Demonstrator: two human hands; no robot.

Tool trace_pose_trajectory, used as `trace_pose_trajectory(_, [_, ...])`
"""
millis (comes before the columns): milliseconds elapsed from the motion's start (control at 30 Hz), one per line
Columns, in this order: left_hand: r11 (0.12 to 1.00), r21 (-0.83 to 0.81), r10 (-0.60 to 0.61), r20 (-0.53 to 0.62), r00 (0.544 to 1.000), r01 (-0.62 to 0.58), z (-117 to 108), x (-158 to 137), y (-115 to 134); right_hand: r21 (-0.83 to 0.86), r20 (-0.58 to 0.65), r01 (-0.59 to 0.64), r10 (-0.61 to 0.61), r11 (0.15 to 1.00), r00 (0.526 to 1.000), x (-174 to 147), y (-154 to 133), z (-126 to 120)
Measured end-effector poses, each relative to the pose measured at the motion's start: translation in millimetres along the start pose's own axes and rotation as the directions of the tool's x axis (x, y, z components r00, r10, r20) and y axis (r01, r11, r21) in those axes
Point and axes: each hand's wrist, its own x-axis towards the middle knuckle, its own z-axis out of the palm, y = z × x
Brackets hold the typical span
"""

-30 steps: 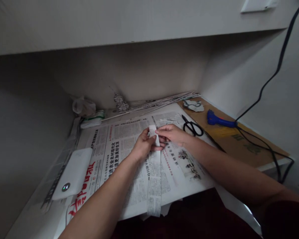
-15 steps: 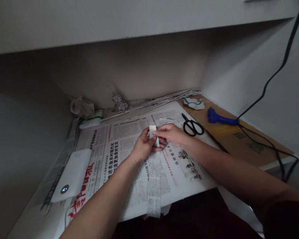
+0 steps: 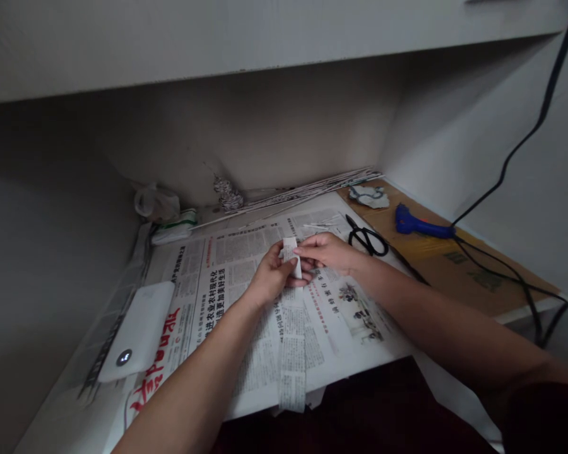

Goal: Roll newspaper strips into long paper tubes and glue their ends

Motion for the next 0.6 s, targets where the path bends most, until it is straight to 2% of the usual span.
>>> trace_pose_trajectory(200, [1.0, -0.004, -0.007, 0.017, 1.0, 0.007, -0.8, -0.1, -0.3, -0.011, 0.036, 0.019, -0.018, 1.0, 0.999, 0.7, 2.4, 1.0])
trace_pose_trajectory(300, [1.0, -0.008, -0.003, 0.004, 1.0, 0.003, -0.2, -0.2, -2.2, 0.017, -0.002, 0.01, -0.01, 1.0, 1.0, 1.5, 3.8, 2.2])
trace_pose_trajectory(467, [0.988, 0.142, 0.082, -0.187, 0.979, -0.055, 0.7, -0.2, -6.3, 0.009, -0.23, -0.028, 0.029, 1.0, 0.973, 4.0, 3.8, 2.1])
trace_pose_trajectory(533, [0.977, 0.189, 0.142, -0.25, 0.958, -0.095, 0.2, 0.3, -7.4, -0.011, -0.278, -0.039, 0.034, 0.999, 0.96, 4.9, 4.1, 1.1])
trace_pose_trajectory(600, [0.975, 0.167, 0.188, -0.283, 0.941, -0.145, -0.1, 0.9, -7.9, -0.025, -0.292, -0.042, 0.032, 0.999, 0.956, 5.9, 5.6, 0.0])
